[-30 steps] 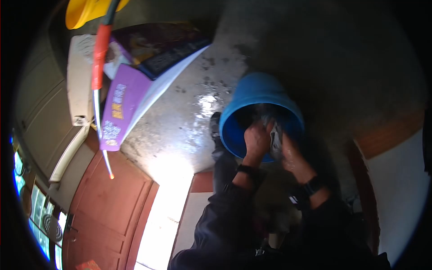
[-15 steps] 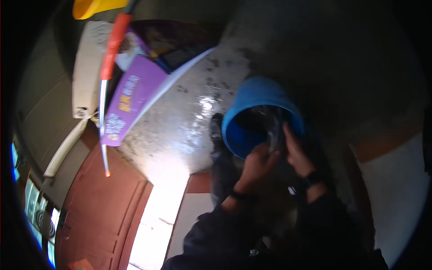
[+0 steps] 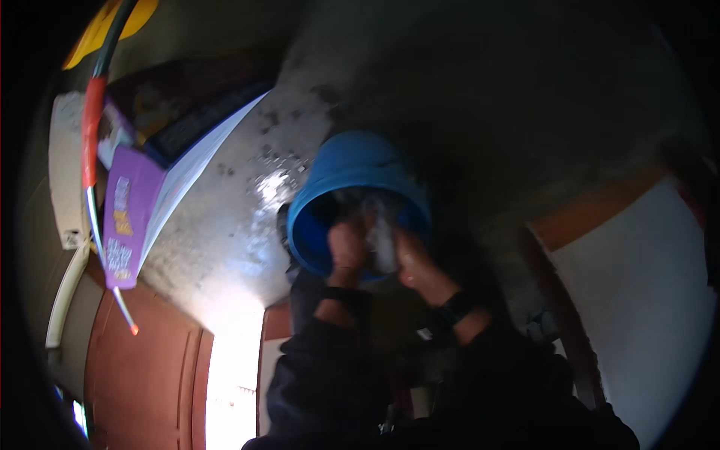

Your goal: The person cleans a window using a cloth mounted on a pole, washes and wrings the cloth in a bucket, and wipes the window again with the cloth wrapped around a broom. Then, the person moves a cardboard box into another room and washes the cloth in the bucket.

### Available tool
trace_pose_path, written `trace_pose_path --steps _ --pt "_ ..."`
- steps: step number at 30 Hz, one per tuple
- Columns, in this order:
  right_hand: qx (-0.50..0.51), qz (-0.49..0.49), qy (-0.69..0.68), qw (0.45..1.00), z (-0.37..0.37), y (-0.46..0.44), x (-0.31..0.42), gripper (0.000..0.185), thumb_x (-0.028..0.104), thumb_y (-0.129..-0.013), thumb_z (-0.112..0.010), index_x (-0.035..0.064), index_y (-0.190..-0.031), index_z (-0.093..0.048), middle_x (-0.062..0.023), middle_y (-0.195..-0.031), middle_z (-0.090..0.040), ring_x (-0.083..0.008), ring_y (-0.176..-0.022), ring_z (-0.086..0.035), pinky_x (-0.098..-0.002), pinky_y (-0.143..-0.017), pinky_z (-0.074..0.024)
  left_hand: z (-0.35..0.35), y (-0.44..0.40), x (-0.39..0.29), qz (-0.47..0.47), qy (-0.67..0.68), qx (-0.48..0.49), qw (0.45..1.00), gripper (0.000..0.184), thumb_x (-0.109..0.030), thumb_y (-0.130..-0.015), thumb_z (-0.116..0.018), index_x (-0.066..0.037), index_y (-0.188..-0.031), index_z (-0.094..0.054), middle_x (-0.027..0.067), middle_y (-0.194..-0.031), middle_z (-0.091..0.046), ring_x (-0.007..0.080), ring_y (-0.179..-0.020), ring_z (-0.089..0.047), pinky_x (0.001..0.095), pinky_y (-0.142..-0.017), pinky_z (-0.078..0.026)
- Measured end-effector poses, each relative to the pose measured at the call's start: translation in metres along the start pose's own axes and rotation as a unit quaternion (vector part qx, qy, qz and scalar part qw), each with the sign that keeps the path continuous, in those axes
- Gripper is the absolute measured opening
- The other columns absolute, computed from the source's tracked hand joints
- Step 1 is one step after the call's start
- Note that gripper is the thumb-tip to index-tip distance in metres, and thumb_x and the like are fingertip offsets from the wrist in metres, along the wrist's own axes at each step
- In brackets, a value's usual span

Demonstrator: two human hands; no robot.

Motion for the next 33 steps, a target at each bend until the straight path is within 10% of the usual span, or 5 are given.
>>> trace_pose_path --steps 8,16,21,28,33 --pt "-0.009 -0.005 0.049 0.999 0.008 0.004 0.021 0.096 0.074 -0.082 -0.045 0.0192 -0.151 -0.007 -0.0052 -0.156 -0.012 -0.0290 -0.141 -0.015 -0.0549 -0.100 -0.0309 -0.007 0.013 0.050 0.090 0.016 0.040 0.995 0.022 -0.022 -0.090 -0.055 -0.009 -0.103 -0.066 0.0162 -0.101 -0.065 0.0357 -0.088 -0.064 0.0408 -0.075 -0.052" --pt "0.053 -0.067 -0.063 0.994 0.031 -0.036 -0.032 0.033 0.037 -0.089 -0.062 0.0071 -0.103 -0.064 -0.0057 -0.091 -0.067 -0.0164 -0.080 -0.065 -0.0297 -0.069 -0.0533 0.092 0.069 -0.078 0.032 0.251 0.170 0.952 0.030 -0.023 -0.082 -0.069 0.003 -0.094 -0.061 0.0214 -0.090 -0.062 0.0331 -0.080 -0.063 0.0365 -0.069 -0.049" --pt "0.097 -0.049 -0.079 0.991 0.008 0.005 -0.019 0.029 0.025 -0.097 -0.047 0.0043 -0.116 -0.057 -0.0078 -0.108 -0.064 -0.0193 -0.096 -0.064 -0.0339 -0.086 -0.0519 0.075 0.049 -0.004 0.307 0.515 0.024 0.800 0.023 -0.023 -0.091 -0.060 -0.001 -0.098 -0.063 0.0040 -0.087 -0.064 0.0095 -0.081 -0.055 0.0271 -0.075 -0.046" --pt "0.094 -0.099 -0.095 0.986 -0.005 0.036 -0.014 0.050 0.047 -0.094 -0.050 0.0090 -0.126 -0.054 -0.0016 -0.123 -0.058 -0.0131 -0.111 -0.055 -0.0328 -0.095 -0.0444 0.029 0.033 -0.019 0.390 0.712 -0.045 0.583 0.033 -0.020 -0.093 -0.054 -0.005 -0.122 -0.055 0.0095 -0.112 -0.058 0.0159 -0.100 -0.055 0.0286 -0.087 -0.045" --pt "0.180 -0.006 0.041 0.983 -0.017 0.043 -0.010 0.056 0.044 -0.091 -0.059 0.0068 -0.131 -0.050 -0.0025 -0.124 -0.057 -0.0134 -0.116 -0.051 -0.0291 -0.101 -0.0372 0.031 0.034 -0.012 0.384 0.606 -0.008 0.697 0.030 -0.029 -0.096 -0.054 -0.003 -0.109 -0.059 0.0025 -0.097 -0.064 0.0132 -0.083 -0.060 0.0262 -0.075 -0.049"
Point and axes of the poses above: each hand's wrist, its own y-axis away from the middle knuckle, its own z-axis out of the back of the hand, x = y × z, the point moved 7 cm from there along -y, towards the middle knuckle
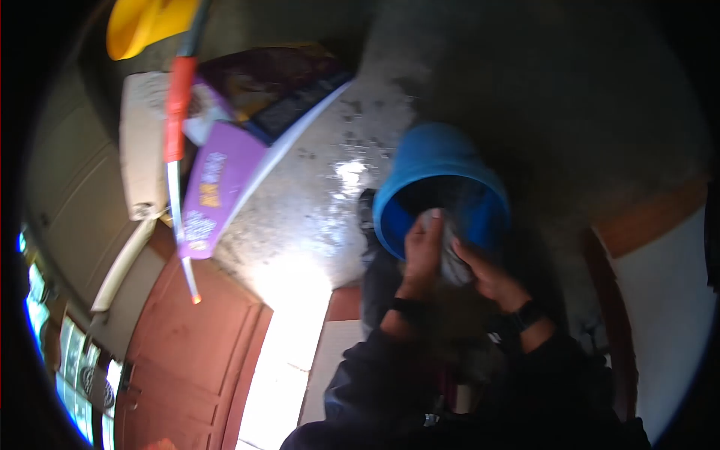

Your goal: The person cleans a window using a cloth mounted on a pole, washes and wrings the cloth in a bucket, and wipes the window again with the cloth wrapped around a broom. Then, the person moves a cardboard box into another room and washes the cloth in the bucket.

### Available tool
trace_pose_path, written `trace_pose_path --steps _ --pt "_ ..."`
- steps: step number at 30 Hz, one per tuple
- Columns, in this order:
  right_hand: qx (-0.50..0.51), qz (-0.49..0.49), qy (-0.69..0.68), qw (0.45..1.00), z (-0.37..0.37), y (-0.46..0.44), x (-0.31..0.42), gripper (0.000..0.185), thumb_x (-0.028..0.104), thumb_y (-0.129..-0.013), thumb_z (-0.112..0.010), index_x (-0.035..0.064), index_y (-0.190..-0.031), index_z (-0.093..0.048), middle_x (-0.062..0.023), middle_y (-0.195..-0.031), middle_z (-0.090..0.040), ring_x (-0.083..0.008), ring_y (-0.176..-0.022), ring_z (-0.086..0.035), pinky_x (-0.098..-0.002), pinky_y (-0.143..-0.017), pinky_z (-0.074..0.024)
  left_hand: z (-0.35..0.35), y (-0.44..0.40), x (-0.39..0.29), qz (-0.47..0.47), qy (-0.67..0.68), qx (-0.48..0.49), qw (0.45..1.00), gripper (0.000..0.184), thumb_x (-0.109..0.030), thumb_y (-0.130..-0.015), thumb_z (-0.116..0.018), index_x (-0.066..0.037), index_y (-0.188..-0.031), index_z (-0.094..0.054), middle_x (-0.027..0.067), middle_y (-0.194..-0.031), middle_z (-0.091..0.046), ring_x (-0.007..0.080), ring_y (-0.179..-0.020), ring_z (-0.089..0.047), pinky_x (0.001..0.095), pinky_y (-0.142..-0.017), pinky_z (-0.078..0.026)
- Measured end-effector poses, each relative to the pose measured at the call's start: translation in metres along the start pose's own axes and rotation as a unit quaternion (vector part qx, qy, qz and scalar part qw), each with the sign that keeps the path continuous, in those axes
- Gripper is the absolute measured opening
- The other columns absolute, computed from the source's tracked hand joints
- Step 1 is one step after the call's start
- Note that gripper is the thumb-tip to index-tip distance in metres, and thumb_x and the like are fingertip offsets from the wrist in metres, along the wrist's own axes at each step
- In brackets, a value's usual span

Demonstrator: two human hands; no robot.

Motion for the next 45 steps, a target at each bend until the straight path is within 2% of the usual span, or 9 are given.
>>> trace_pose_path --steps 5,8,14,17,20,22,26,39,45 --pt "0.145 0.031 0.196 0.969 -0.021 0.005 0.007 0.045 0.026 -0.084 -0.070 0.0035 -0.120 -0.056 -0.0032 -0.110 -0.061 -0.0122 -0.098 -0.057 -0.0292 -0.085 -0.0461 0.000 0.002 -0.030 -0.095 -0.267 0.042 0.958 0.015 -0.011 -0.087 -0.056 -0.006 -0.099 -0.063 0.0162 -0.094 -0.064 0.0258 -0.080 -0.064 0.0383 -0.067 -0.050" --pt "0.053 0.001 0.351 0.935 -0.017 -0.015 -0.012 0.033 0.023 -0.082 -0.070 0.0029 -0.106 -0.061 -0.0031 -0.096 -0.064 -0.0111 -0.086 -0.059 -0.0286 -0.073 -0.0484 0.006 -0.015 -0.001 -0.453 -0.552 0.120 0.690 0.019 -0.019 -0.087 -0.056 -0.005 -0.098 -0.062 0.0191 -0.087 -0.064 0.0353 -0.079 -0.063 0.0412 -0.067 -0.052" --pt "0.032 0.041 0.269 0.962 -0.002 -0.011 -0.026 0.027 0.027 -0.089 -0.061 0.0022 -0.099 -0.064 -0.0055 -0.088 -0.065 -0.0115 -0.081 -0.059 -0.0270 -0.071 -0.0470 0.015 -0.020 -0.006 -0.157 -0.567 0.038 0.808 0.028 -0.020 -0.087 -0.052 -0.001 -0.107 -0.061 0.0219 -0.102 -0.063 0.0350 -0.090 -0.063 0.0415 -0.078 -0.052" --pt "0.121 0.079 0.401 0.904 -0.026 0.021 0.008 0.034 0.025 -0.091 -0.056 0.0045 -0.118 -0.059 -0.0106 -0.112 -0.061 -0.0203 -0.101 -0.059 -0.0312 -0.087 -0.0463 0.013 -0.029 0.002 -0.387 -0.386 0.154 0.823 0.022 -0.017 -0.089 -0.054 -0.002 -0.104 -0.062 0.0145 -0.092 -0.065 0.0321 -0.083 -0.064 0.0379 -0.074 -0.052" --pt "0.194 0.261 0.442 0.836 -0.022 0.032 0.004 0.047 0.021 -0.088 -0.058 0.0047 -0.131 -0.048 -0.0160 -0.131 -0.051 -0.0278 -0.121 -0.051 -0.0358 -0.102 -0.0401 0.014 0.001 -0.002 0.028 0.085 0.213 0.973 0.028 -0.021 -0.091 -0.055 -0.001 -0.109 -0.062 0.0135 -0.102 -0.065 0.0181 -0.091 -0.064 0.0334 -0.079 -0.052" --pt "0.141 0.286 0.536 0.782 -0.016 0.032 0.009 0.049 0.018 -0.087 -0.060 0.0036 -0.132 -0.047 -0.0166 -0.131 -0.051 -0.0298 -0.121 -0.051 -0.0368 -0.102 -0.0403 0.016 0.006 -0.012 -0.002 0.093 0.232 0.968 0.031 -0.021 -0.093 -0.054 -0.001 -0.116 -0.059 0.0122 -0.107 -0.063 0.0165 -0.094 -0.062 0.0317 -0.080 -0.051" --pt "0.089 0.256 0.582 0.767 -0.020 0.039 0.018 0.047 0.016 -0.087 -0.061 0.0018 -0.129 -0.046 -0.0167 -0.128 -0.052 -0.0309 -0.118 -0.051 -0.0369 -0.099 -0.0414 0.024 0.004 -0.038 -0.275 -0.212 0.067 0.935 0.022 -0.021 -0.090 -0.056 -0.002 -0.100 -0.062 0.0113 -0.090 -0.062 0.0200 -0.086 -0.062 0.0332 -0.075 -0.050" --pt "0.129 0.148 0.466 0.862 -0.024 0.039 0.020 0.037 0.023 -0.089 -0.057 0.0042 -0.119 -0.049 -0.0141 -0.115 -0.052 -0.0266 -0.104 -0.050 -0.0345 -0.088 -0.0406 -0.011 0.047 -0.065 -0.085 -0.585 -0.237 0.770 0.022 -0.029 -0.080 -0.061 -0.009 -0.081 -0.066 0.0143 -0.072 -0.065 0.0320 -0.069 -0.065 0.0422 -0.062 -0.052" --pt "0.161 0.086 0.367 0.912 -0.031 0.041 0.018 0.033 0.026 -0.090 -0.056 0.0053 -0.114 -0.049 -0.0129 -0.109 -0.053 -0.0246 -0.098 -0.049 -0.0335 -0.083 -0.0403 -0.028 0.090 -0.105 -0.159 -0.594 -0.176 0.769 0.018 -0.027 -0.079 -0.062 -0.009 -0.078 -0.066 0.0149 -0.072 -0.065 0.0329 -0.070 -0.065 0.0430 -0.062 -0.052"
Point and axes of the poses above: each hand's wrist, its own y-axis away from the middle knuckle, its own z-axis out of the back of the hand, x = y × z, the point moved 7 cm from there along -y, towards the middle knuckle
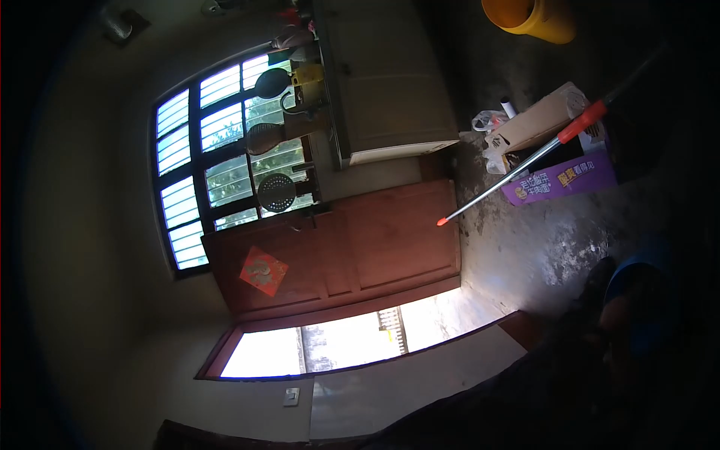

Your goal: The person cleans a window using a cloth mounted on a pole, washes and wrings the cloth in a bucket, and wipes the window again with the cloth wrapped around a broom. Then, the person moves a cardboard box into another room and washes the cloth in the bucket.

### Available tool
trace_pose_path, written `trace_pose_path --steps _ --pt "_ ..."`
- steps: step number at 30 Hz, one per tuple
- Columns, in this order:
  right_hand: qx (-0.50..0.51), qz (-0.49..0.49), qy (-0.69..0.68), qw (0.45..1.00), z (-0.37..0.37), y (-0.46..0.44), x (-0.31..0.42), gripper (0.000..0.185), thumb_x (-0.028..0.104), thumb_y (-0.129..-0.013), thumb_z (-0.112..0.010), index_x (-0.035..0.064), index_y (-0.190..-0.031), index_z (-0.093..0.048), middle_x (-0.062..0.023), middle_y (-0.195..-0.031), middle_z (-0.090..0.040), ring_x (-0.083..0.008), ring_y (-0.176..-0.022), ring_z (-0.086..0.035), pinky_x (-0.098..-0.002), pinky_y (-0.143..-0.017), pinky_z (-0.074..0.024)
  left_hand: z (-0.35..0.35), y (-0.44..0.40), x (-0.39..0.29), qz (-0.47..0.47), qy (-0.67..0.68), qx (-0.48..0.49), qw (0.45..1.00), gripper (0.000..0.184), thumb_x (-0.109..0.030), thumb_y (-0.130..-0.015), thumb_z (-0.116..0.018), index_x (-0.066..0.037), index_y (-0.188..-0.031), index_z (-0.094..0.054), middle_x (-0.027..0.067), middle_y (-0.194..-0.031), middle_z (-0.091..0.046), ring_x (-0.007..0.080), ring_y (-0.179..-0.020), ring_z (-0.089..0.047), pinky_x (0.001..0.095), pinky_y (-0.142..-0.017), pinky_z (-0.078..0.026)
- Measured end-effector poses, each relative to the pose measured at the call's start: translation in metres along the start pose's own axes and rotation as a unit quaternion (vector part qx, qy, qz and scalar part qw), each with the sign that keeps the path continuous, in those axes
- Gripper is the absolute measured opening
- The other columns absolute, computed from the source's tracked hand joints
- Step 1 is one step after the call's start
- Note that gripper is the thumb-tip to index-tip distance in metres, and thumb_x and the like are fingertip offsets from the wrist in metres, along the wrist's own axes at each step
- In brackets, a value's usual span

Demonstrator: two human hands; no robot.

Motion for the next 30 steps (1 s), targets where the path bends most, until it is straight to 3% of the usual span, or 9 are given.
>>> trace_pose_path --steps 12,21,23,24,27,30 --pt "0.089 -0.047 -0.239 0.966 -0.028 0.002 0.013 0.028 0.033 -0.092 -0.052 0.0075 -0.104 -0.051 -0.0105 -0.096 -0.053 -0.0206 -0.085 -0.048 -0.0313 -0.073 -0.0396 -0.040 -0.020 -0.001 -0.213 -0.098 0.032 0.972 0.014 -0.023 -0.076 -0.061 -0.011 -0.071 -0.066 0.0102 -0.072 -0.065 0.0291 -0.069 -0.064 0.0404 -0.062 -0.052" --pt "0.145 -0.084 -0.347 0.923 -0.046 0.004 0.020 0.028 0.037 -0.093 -0.050 0.0091 -0.097 -0.053 -0.0087 -0.087 -0.054 -0.0177 -0.075 -0.047 -0.0297 -0.066 -0.0391 -0.059 -0.029 0.005 -0.267 -0.158 0.026 0.950 0.012 -0.020 -0.074 -0.061 -0.012 -0.066 -0.066 0.0068 -0.073 -0.066 0.0262 -0.069 -0.064 0.0385 -0.062 -0.053" --pt "0.154 -0.094 -0.362 0.915 -0.048 0.004 0.021 0.029 0.038 -0.094 -0.049 0.0095 -0.095 -0.053 -0.0083 -0.085 -0.054 -0.0170 -0.073 -0.047 -0.0293 -0.064 -0.0390 -0.067 -0.033 0.018 -0.241 -0.162 0.002 0.957 0.012 -0.019 -0.074 -0.061 -0.012 -0.065 -0.066 0.0060 -0.073 -0.066 0.0255 -0.068 -0.064 0.0380 -0.062 -0.053" --pt "0.159 -0.099 -0.368 0.911 -0.050 0.003 0.022 0.029 0.039 -0.094 -0.049 0.0097 -0.095 -0.053 -0.0081 -0.084 -0.054 -0.0167 -0.072 -0.047 -0.0292 -0.063 -0.0390 -0.062 -0.036 0.028 -0.175 -0.093 -0.054 0.979 0.014 -0.020 -0.072 -0.060 -0.015 -0.060 -0.065 0.0053 -0.068 -0.064 0.0268 -0.063 -0.063 0.0389 -0.059 -0.052" --pt "0.170 -0.114 -0.385 0.900 -0.056 0.003 0.025 0.031 0.040 -0.094 -0.048 0.0102 -0.092 -0.054 -0.0075 -0.081 -0.054 -0.0157 -0.069 -0.046 -0.0286 -0.061 -0.0388 -0.031 -0.017 0.027 0.050 -0.075 -0.015 0.996 0.014 -0.023 -0.075 -0.059 -0.017 -0.065 -0.067 0.0045 -0.063 -0.062 0.0259 -0.057 -0.061 0.0386 -0.057 -0.052" --pt "0.183 -0.124 -0.398 0.890 -0.063 0.003 0.028 0.032 0.042 -0.095 -0.047 0.0108 -0.090 -0.054 -0.0069 -0.078 -0.054 -0.0147 -0.066 -0.046 -0.0281 -0.058 -0.0386 -0.032 -0.013 0.034 0.042 -0.028 0.045 0.998 0.013 -0.020 -0.083 -0.057 -0.009 -0.083 -0.064 0.0091 -0.081 -0.063 0.0240 -0.074 -0.062 0.0363 -0.067 -0.051"
Point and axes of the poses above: each hand's wrist, its own y-axis away from the middle knuckle, its own z-axis out of the back of the hand, x = y × z, the point moved 7 cm from there along -y, towards the middle knuckle
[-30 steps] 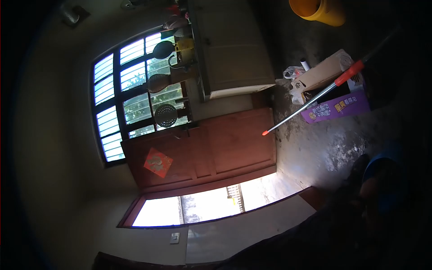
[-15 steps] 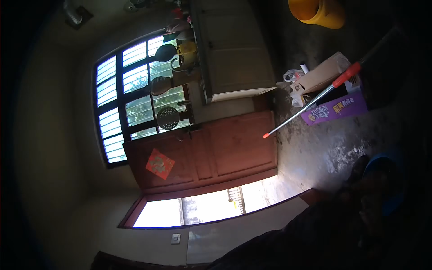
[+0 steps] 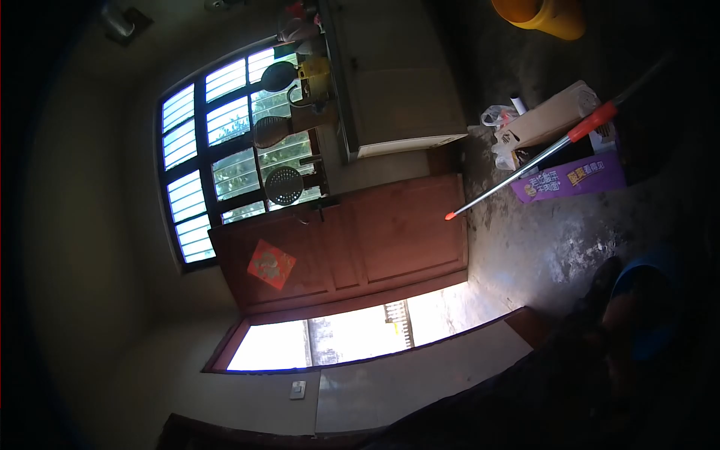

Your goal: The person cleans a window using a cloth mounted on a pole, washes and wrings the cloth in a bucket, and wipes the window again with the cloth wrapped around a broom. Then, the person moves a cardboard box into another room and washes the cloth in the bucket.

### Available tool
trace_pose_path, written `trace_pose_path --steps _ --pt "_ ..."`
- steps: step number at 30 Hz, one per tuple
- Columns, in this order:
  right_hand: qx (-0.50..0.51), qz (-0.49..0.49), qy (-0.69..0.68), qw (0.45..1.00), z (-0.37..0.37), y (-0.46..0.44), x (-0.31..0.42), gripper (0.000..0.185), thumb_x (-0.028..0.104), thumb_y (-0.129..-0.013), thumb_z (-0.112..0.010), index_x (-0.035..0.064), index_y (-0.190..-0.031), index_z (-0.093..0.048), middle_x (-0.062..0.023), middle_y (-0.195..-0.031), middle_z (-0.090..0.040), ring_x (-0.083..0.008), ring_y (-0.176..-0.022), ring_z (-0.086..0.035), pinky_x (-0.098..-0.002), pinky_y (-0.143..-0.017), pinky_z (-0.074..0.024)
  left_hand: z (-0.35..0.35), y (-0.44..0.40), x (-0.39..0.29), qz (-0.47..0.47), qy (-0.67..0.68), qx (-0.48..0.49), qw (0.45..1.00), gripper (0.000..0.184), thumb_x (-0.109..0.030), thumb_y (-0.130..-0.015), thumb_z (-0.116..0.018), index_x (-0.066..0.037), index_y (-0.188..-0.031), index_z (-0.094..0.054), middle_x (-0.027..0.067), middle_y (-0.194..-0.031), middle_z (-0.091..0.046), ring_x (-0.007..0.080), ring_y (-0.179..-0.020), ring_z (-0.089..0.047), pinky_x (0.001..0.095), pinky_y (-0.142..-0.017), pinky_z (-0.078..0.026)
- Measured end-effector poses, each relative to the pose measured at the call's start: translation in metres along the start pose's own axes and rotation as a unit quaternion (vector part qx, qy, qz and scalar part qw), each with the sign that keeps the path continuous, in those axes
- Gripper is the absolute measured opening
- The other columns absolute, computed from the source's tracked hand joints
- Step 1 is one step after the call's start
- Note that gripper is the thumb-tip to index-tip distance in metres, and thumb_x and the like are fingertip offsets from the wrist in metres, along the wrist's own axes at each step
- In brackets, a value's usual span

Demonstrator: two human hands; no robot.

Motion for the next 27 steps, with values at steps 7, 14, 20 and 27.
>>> trace_pose_path --steps 7,14,20,27 --pt "0.070 -0.006 -0.118 0.990 -0.017 -0.005 -0.003 0.037 0.045 -0.096 -0.046 0.0121 -0.084 -0.055 -0.0055 -0.071 -0.055 -0.0124 -0.058 -0.045 -0.0268 -0.053 -0.0382 0.028 0.015 0.003 -0.038 0.526 0.269 0.806 0.039 -0.015 -0.094 -0.054 -0.002 -0.130 -0.045 0.0103 -0.111 -0.060 0.0155 -0.099 -0.059 0.0304 -0.083 -0.049" --pt "0.026 0.020 -0.047 0.998 0.004 0.007 0.016 0.039 0.021 -0.089 -0.062 -0.0007 -0.120 -0.051 -0.0116 -0.105 -0.060 -0.0286 -0.094 -0.061 -0.0384 -0.082 -0.0486 0.005 0.008 -0.004 0.023 0.549 0.349 0.759 0.033 -0.008 -0.093 -0.055 -0.001 -0.125 -0.052 0.0068 -0.108 -0.062 0.0133 -0.095 -0.060 0.0264 -0.081 -0.050" --pt "-0.065 0.174 0.020 0.982 0.027 -0.009 0.007 0.031 0.029 -0.090 -0.059 0.0032 -0.107 -0.056 -0.0053 -0.087 -0.060 -0.0244 -0.078 -0.060 -0.0383 -0.070 -0.0484 -0.021 -0.013 -0.008 -0.061 0.467 0.320 0.822 0.022 -0.010 -0.091 -0.057 0.000 -0.110 -0.061 0.0043 -0.096 -0.065 0.0092 -0.086 -0.060 0.0229 -0.073 -0.049" --pt "-0.222 0.188 0.493 0.820 0.108 -0.076 -0.033 0.022 0.029 -0.091 -0.053 0.0118 -0.104 -0.059 -0.0049 -0.089 -0.063 -0.0224 -0.079 -0.062 -0.0372 -0.067 -0.0486 -0.035 -0.032 -0.006 -0.116 0.245 0.112 0.956 0.014 -0.013 -0.087 -0.060 -0.005 -0.095 -0.069 0.0068 -0.078 -0.067 0.0098 -0.073 -0.060 0.0262 -0.067 -0.049"
Point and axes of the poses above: each hand's wrist, its own y-axis away from the middle knuckle, its own z-axis out of the back of the hand, x = y × z, the point moved 7 cm from there along -y, towards the middle knuckle
